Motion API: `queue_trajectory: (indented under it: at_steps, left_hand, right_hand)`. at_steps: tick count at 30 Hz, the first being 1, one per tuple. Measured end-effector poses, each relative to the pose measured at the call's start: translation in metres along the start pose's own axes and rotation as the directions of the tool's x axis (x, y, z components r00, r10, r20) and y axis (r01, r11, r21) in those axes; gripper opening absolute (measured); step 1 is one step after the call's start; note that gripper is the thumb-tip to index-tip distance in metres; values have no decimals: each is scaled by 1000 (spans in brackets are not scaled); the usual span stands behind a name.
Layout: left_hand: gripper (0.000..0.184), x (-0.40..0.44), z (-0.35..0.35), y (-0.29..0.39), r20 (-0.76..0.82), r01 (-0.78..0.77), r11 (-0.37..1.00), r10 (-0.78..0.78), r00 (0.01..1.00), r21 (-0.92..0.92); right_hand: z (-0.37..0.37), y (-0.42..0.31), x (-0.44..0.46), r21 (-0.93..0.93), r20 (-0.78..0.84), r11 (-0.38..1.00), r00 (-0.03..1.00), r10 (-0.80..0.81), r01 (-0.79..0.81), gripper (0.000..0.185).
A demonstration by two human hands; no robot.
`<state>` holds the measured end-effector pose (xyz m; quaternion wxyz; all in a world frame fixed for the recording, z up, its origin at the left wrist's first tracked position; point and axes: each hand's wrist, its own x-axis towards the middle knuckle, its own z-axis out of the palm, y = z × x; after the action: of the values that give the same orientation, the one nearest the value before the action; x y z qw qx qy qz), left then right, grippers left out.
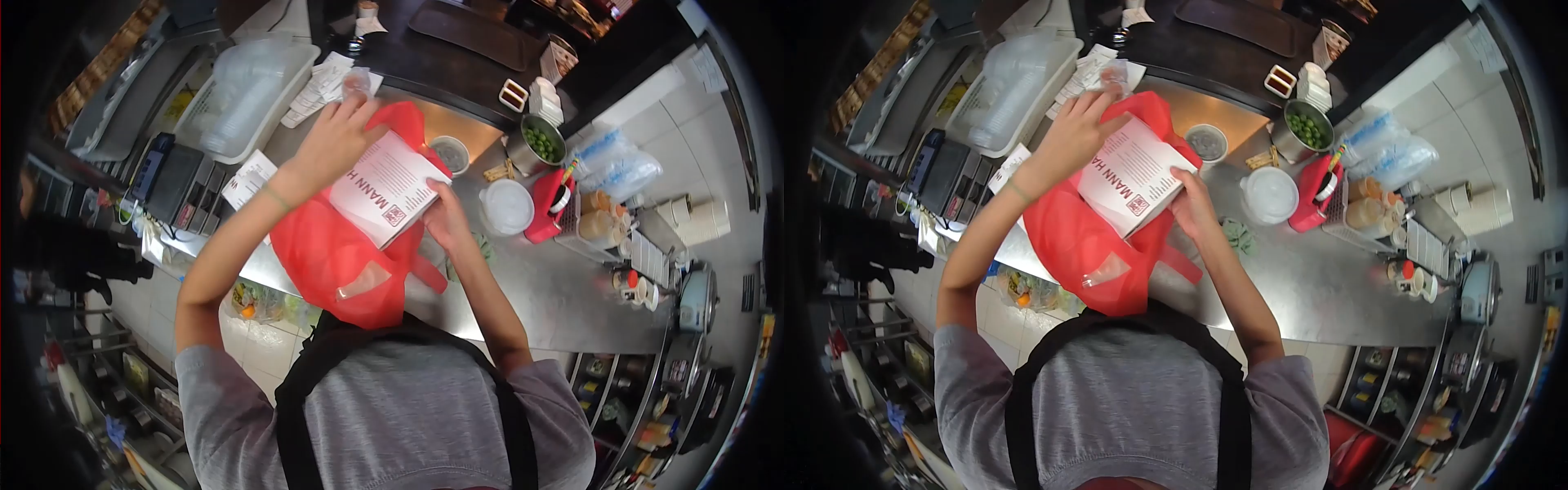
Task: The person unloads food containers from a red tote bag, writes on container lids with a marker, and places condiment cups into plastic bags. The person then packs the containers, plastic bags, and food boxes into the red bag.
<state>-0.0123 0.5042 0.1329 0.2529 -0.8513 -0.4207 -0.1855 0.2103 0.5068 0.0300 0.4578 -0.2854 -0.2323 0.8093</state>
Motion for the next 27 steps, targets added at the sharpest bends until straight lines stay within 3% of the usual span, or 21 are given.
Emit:
queue_trajectory:
  at_steps: [1, 2, 3, 4, 6, 7, 8, 9, 10, 11, 13, 14, 15, 17, 18, 19, 22, 23, 25, 27]
  left_hand:
    - [39, -3, -3, 15, 5, -21, 1000, 21, 1000, -11]
    - [46, -7, -6, 29, 282, 176, 937, -88, 955, -303]
    - [56, -12, -9, 45, 561, 424, 763, -97, 822, -488]
    - [56, -19, -8, 65, 569, 414, 767, -78, 819, -490]
    - [78, -30, 7, 104, 415, 345, 911, -231, 880, -227]
    - [78, -31, 14, 112, 428, 332, 915, -212, 879, -229]
    - [83, -29, 20, 117, 456, 350, 922, -243, 856, -164]
    - [87, -27, 22, 121, 480, 361, 928, -275, 833, -96]
    - [82, -25, 21, 123, 494, 360, 930, -278, 823, -76]
    - [82, -25, 20, 124, 505, 341, 937, -260, 823, -75]
    - [81, -23, 20, 122, 537, 408, 909, -302, 788, -86]
    - [81, -21, 20, 122, 541, 402, 913, -304, 784, -69]
    - [81, -20, 20, 121, 549, 389, 919, -292, 783, -66]
    - [81, -18, 19, 119, 559, 411, 902, -276, 782, -129]
    - [80, -16, 17, 119, 547, 431, 888, -284, 787, -159]
    - [80, -16, 18, 118, 556, 416, 896, -269, 786, -155]
    - [76, -20, 23, 112, 522, 401, 886, -235, 820, -231]
    - [76, -20, 23, 113, 527, 391, 892, -225, 820, -228]
    - [77, -21, 24, 113, 519, 387, 894, -224, 825, -228]
    - [77, -22, 24, 114, 518, 382, 896, -221, 826, -227]
  right_hand:
    - [-2, -1, -1, -41, -20, 999, 1000, -17, 17, 35]
    - [-12, -2, 2, -110, 29, 994, 1000, -8, 12, 40]
    - [-12, -6, -1, -94, 16, 995, 1000, -17, 19, 40]
    - [-12, -10, -5, -221, 56, 975, 998, -22, 34, 44]
    - [-20, -16, -5, -488, 109, 871, 994, -10, 63, 54]
    - [-29, -18, -8, -471, 98, 880, 995, -16, 60, 54]
    - [-35, -22, -13, -724, 198, 660, 977, -79, 200, 55]
    - [-37, -26, -22, -876, 309, 356, 945, -103, 325, 55]
    - [-40, -34, -34, -910, 379, 139, 919, -106, 391, 52]
    - [-41, -39, -47, -910, 369, 156, 922, -121, 385, 52]
    - [-43, -45, -68, -898, 279, -321, 954, 111, 300, 50]
    - [-57, -26, -71, -781, 592, -269, 805, -28, 564, 43]
    - [-54, -19, -75, -787, 588, -257, 808, -42, 560, 43]
    - [-47, -1, -81, -659, 731, -315, 681, -53, 683, 33]
    - [-55, 7, -72, -573, 771, -505, 634, -64, 646, 32]
    - [-67, 8, -67, -586, 766, -497, 637, -84, 640, 32]
    - [-72, -9, -68, -373, 853, -517, 504, 134, 770, 19]
    - [-73, -16, -68, -382, 854, -516, 506, 120, 767, 19]
    - [-79, -29, -67, -465, 774, -411, 585, 240, 784, 13]
    - [-67, -60, -82, -403, 797, -477, 556, 237, 781, 10]
